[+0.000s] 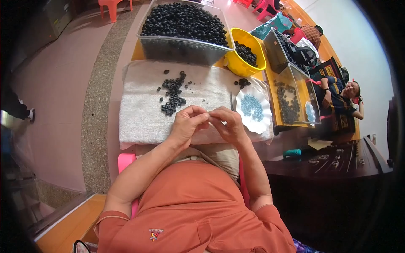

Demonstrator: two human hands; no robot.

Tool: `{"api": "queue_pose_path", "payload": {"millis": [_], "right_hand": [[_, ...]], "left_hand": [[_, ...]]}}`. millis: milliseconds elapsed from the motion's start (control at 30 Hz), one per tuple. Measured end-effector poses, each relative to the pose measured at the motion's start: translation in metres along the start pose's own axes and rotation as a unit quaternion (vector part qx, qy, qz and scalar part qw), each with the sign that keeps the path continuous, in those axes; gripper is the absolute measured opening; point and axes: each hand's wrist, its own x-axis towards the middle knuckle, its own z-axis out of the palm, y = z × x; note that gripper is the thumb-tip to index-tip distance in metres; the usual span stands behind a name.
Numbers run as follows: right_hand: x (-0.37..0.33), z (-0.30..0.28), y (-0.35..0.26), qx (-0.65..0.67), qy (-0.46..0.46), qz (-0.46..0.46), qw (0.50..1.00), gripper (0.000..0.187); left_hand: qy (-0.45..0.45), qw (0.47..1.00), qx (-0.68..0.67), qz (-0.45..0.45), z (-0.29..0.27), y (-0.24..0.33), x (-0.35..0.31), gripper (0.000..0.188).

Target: Sorting small black parts by hand from a large container into a small bowl and onto a plate.

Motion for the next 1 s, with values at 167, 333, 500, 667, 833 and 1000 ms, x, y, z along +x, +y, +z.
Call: {"api": "queue_pose_path", "payload": {"millis": [167, 333, 500, 667, 833, 1000], "right_hand": [[-0.002, 0.001, -0.004, 0.051, 0.010, 0.034, 0.998, 0.017], [-0.006, 0.004, 0.005, 0.268, 0.013, 0.196, 0.943, 0.012], [-0.002, -0.002, 0.003, 0.310, 0.015, 0.235, 0.921, 0.011], [-0.001, -0.001, 0.002, 0.329, 0.015, 0.264, 0.906, 0.011], [-0.007, 0.004, 0.007, 0.161, 0.028, 0.195, 0.967, 0.008], [-0.009, 0.003, 0.007, 0.132, 0.034, 0.138, 0.981, 0.008]], "left_hand": [[0.003, 1.000, 0.027, 0.013, -0.001, -0.006, 0.002, 0.008], [0.002, 0.998, 0.059, 0.037, 0.002, -0.003, 0.000, 0.010], [0.000, 0.995, 0.092, 0.047, 0.002, -0.005, -0.001, 0.009], [-0.002, 0.986, 0.149, 0.070, 0.003, -0.005, -0.002, 0.009], [0.019, 0.947, 0.285, 0.148, 0.007, 0.000, -0.005, 0.009], [0.021, 0.927, 0.328, 0.183, 0.010, 0.001, -0.008, 0.008]]}}
